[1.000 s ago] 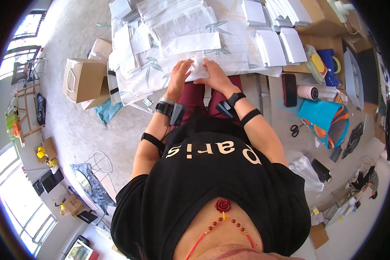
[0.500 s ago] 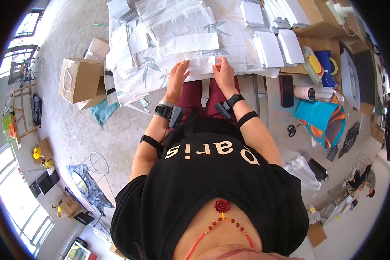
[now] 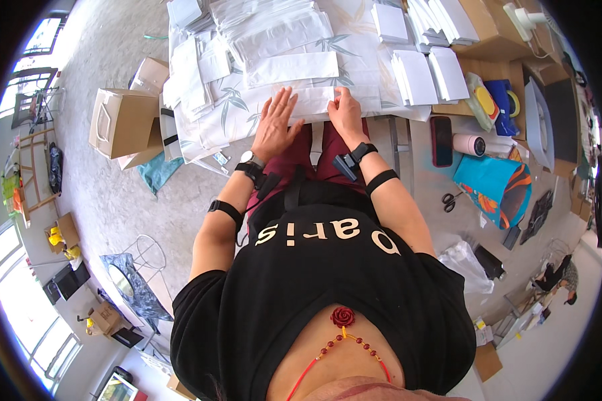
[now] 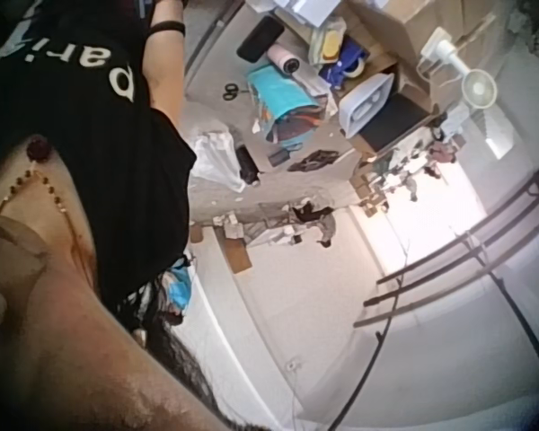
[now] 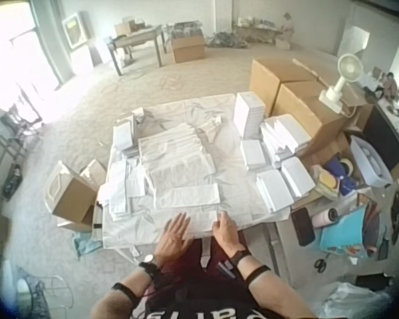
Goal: Manually folding white paper packaging or envelopes on a table.
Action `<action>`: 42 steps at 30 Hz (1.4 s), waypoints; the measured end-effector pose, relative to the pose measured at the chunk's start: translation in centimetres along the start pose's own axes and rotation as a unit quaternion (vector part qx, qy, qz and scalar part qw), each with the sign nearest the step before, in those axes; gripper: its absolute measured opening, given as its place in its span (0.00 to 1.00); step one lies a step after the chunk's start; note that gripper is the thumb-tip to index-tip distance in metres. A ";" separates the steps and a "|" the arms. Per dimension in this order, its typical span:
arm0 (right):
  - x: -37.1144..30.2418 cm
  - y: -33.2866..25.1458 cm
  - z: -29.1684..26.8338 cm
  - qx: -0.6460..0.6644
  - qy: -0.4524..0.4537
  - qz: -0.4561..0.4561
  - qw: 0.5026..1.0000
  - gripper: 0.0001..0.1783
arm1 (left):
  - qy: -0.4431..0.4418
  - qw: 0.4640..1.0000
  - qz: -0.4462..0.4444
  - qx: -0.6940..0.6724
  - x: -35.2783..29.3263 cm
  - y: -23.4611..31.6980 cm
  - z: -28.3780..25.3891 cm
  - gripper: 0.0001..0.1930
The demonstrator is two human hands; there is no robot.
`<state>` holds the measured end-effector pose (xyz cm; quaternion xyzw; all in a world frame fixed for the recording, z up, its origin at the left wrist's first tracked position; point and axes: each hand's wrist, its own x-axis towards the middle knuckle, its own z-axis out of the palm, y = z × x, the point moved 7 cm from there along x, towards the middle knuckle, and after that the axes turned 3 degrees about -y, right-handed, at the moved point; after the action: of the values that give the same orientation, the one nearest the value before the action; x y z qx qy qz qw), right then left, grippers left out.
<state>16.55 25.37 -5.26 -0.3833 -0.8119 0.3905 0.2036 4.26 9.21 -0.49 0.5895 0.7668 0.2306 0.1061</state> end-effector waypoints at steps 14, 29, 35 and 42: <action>-1.0 -1.6 -2.0 -0.170 -0.002 -0.017 0.985 0.21 | -0.106 0.985 0.059 0.121 -0.1 -1.0 3.1 0.47; -4.1 -2.9 2.6 -0.318 -0.147 -0.199 0.915 0.51 | -0.124 0.985 0.063 0.107 0.6 -0.2 2.4 0.44; -4.3 -2.8 2.2 -0.315 -0.134 -0.208 0.916 0.52 | 0.051 0.997 0.041 -0.048 6.7 1.0 -1.1 0.17; -4.3 -3.0 2.4 -0.327 -0.170 -0.203 0.907 0.49 | 0.036 0.998 0.044 -0.034 12.3 1.9 2.3 0.16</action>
<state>16.35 19.62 -4.47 -0.1825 -0.9768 0.1122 0.0001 3.43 21.83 -0.24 0.6100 0.7354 0.2816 0.0884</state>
